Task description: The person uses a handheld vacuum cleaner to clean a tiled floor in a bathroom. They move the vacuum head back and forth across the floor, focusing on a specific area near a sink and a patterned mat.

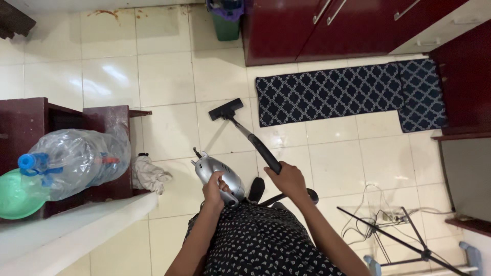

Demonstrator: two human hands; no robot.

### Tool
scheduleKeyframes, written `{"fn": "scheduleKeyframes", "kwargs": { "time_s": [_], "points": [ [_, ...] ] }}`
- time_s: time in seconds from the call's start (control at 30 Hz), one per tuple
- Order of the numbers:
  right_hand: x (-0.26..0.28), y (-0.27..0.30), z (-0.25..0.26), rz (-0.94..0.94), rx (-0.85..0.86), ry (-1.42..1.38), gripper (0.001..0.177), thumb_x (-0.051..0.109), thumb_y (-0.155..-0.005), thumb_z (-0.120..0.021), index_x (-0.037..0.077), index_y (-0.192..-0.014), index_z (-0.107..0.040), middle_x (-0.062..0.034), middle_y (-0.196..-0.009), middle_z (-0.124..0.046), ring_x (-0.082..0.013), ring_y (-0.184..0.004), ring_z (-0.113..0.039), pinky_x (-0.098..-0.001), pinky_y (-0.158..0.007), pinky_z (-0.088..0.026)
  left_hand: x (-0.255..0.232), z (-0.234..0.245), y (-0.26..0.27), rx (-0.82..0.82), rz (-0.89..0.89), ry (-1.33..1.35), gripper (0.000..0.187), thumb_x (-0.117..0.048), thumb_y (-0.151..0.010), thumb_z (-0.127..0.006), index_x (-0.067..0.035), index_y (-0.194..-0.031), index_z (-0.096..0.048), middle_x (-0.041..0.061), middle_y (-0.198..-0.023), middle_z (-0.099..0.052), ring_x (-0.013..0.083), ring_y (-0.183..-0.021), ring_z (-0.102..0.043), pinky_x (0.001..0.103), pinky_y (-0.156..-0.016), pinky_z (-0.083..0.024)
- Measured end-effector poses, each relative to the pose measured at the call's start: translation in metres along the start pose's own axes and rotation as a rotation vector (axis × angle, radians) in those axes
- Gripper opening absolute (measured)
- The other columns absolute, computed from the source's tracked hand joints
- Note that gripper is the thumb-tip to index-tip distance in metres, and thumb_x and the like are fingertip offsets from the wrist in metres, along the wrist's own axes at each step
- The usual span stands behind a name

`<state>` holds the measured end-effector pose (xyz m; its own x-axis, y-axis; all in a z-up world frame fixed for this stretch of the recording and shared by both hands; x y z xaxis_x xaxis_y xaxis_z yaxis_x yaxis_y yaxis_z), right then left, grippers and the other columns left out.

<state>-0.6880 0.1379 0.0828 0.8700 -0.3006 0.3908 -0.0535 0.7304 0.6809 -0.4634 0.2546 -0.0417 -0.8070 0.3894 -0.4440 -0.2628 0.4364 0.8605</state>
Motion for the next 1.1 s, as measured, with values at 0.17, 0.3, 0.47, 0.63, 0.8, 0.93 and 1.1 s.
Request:
{"fn": "scheduleKeyframes", "kwargs": {
  "time_s": [0.17, 0.3, 0.47, 0.63, 0.8, 0.93, 1.1],
  "points": [
    [-0.005, -0.025, -0.013, 0.072, -0.052, 0.06, 0.049, 0.056, -0.087, -0.064, 0.008, -0.097, -0.071, -0.0132, -0.076, -0.073, -0.0319, -0.079, -0.074, -0.0451, -0.076, -0.058, 0.006, -0.015, 0.008, 0.012, -0.059, -0.003, 0.028, -0.023, -0.081, -0.073, -0.01, -0.074, -0.049, 0.001, -0.058, -0.039, 0.0181, -0.053, -0.044, 0.037, -0.054, -0.045],
    [0.014, -0.055, -0.018, 0.108, -0.047, 0.053, 0.049, 0.055, -0.087, -0.064, 0.008, -0.099, -0.072, -0.0135, -0.079, -0.074, -0.0321, -0.081, -0.074, -0.0455, -0.077, -0.057, 0.005, -0.021, 0.005, 0.015, -0.052, 0.022, 0.028, -0.022, -0.08, -0.073, -0.011, -0.074, -0.049, 0.0, -0.058, -0.037, 0.0172, -0.053, -0.043, 0.036, -0.054, -0.044],
    [0.048, -0.093, -0.013, 0.122, -0.047, 0.055, 0.05, 0.054, -0.087, -0.065, 0.007, -0.102, -0.072, -0.0143, -0.082, -0.075, -0.0327, -0.082, -0.075, -0.0453, -0.078, -0.058, -0.007, -0.024, -0.015, 0.006, -0.009, 0.083, 0.028, -0.022, -0.08, -0.072, -0.012, -0.073, -0.047, 0.0, -0.057, -0.036, 0.017, -0.054, -0.041, 0.035, -0.055, -0.042],
    [0.094, -0.133, -0.008, 0.137, -0.08, 0.082, 0.052, 0.055, -0.087, -0.066, 0.006, -0.101, -0.073, -0.0142, -0.082, -0.074, -0.0327, -0.083, -0.074, -0.0456, -0.077, -0.058, -0.046, -0.037, -0.037, 0.028, -0.013, 0.094, 0.028, -0.021, -0.081, -0.071, -0.01, -0.073, -0.047, 0.0, -0.057, -0.037, 0.0173, -0.054, -0.042, 0.035, -0.056, -0.042],
    [0.159, -0.172, -0.009, 0.076, -0.049, 0.041, 0.052, 0.058, -0.086, -0.066, 0.007, -0.099, -0.072, -0.0144, -0.077, -0.075, -0.0286, -0.074, -0.074, -0.0422, -0.072, -0.058, -0.099, -0.048, -0.06, 0.038, -0.017, 0.044, 0.029, -0.021, -0.082, -0.072, -0.01, -0.072, -0.047, 0.001, -0.056, -0.036, 0.0178, -0.053, -0.041, 0.036, -0.056, -0.044],
    [0.202, -0.195, -0.02, 0.052, 0.019, -0.156, 0.054, 0.058, -0.085, -0.07, 0.004, -0.091, -0.069, -0.012, -0.069, -0.07, -0.0206, -0.057, -0.069, -0.0353, -0.057, -0.056, -0.126, -0.042, -0.078, 0.054, 0.01, 0.044, 0.026, -0.021, -0.082, -0.07, -0.01, -0.072, -0.048, 0.001, -0.056, -0.037, 0.018, -0.052, -0.043, 0.036, -0.056, -0.045],
    [0.231, -0.232, -0.044, 0.077, 0.192, -0.586, 0.048, 0.048, -0.081, -0.08, 0.003, -0.087, -0.064, -0.0055, -0.064, -0.063, -0.0142, -0.051, -0.063, -0.0305, -0.046, -0.051, -0.144, -0.027, -0.1, 0.018, 0.064, 0.083, 0.024, -0.019, -0.081, -0.068, -0.009, -0.072, -0.049, 0.001, -0.056, -0.037, 0.0185, -0.052, -0.043, 0.038, -0.054, -0.045]
  ]
}}
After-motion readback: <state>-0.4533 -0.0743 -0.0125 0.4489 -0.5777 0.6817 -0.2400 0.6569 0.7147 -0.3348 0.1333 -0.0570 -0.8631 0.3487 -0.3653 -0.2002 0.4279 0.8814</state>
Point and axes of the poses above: each hand's wrist, its own y-axis away from the middle knuckle, its own z-axis out of the back of the hand, x = y × z, the point moved 4 cm from there along -y, towards the middle knuckle
